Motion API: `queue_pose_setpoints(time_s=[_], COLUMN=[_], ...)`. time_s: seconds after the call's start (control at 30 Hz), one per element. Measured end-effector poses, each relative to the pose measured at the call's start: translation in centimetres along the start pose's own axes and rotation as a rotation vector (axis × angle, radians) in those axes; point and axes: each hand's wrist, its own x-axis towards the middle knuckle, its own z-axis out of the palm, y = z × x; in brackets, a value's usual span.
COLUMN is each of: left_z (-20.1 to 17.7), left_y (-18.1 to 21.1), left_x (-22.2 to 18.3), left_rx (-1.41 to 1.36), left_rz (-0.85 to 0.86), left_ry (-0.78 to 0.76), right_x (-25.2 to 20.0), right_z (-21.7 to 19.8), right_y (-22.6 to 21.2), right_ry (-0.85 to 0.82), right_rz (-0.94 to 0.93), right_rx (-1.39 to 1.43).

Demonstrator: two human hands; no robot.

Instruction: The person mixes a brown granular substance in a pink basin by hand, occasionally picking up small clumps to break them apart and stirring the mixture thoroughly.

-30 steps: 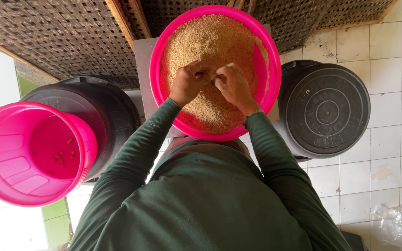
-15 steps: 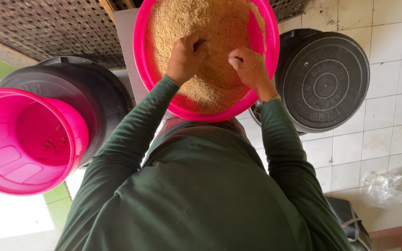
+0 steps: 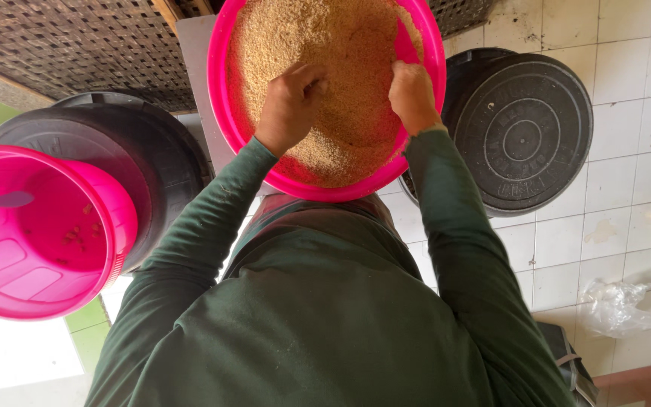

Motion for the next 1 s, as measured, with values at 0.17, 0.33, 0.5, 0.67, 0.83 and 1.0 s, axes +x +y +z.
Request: queue_pose_setpoints(time_s=[0.17, 0.33, 0.5, 0.67, 0.83, 1.0], left_z=[-0.3, -0.7, 0.0, 3.0, 3.5, 4.0], left_y=[1.9, 1.8, 0.9, 0.9, 1.7, 1.4], left_x=[-0.3, -0.7, -0.4, 1.8, 2.4, 1.9], left_rx=[-0.028, -0.096, 0.035, 0.026, -0.068, -0.066], left_rz=[0.021, 0.015, 0.063, 0.148, 0.101, 0.111], left_ry=[0.007, 0.001, 0.019, 0.057, 0.070, 0.046], right_x=[1.1, 1.6, 4.0, 3.7, 3.0, 0.2], right_z=[7.8, 8.0, -4.3, -17.5, -19.6, -17.9], right_y=[3.4, 3.3, -4.0, -13.8, -16.2, -13.7], right_ry=[0.042, -0.105, -0.149, -0.298, -0.244, -0.314], right_rz=[-0.093, -0.077, -0.017, 0.157, 0.265, 0.205], right_rx=[-0.209, -0.373, 0.141, 0.887, 0.990, 0.858])
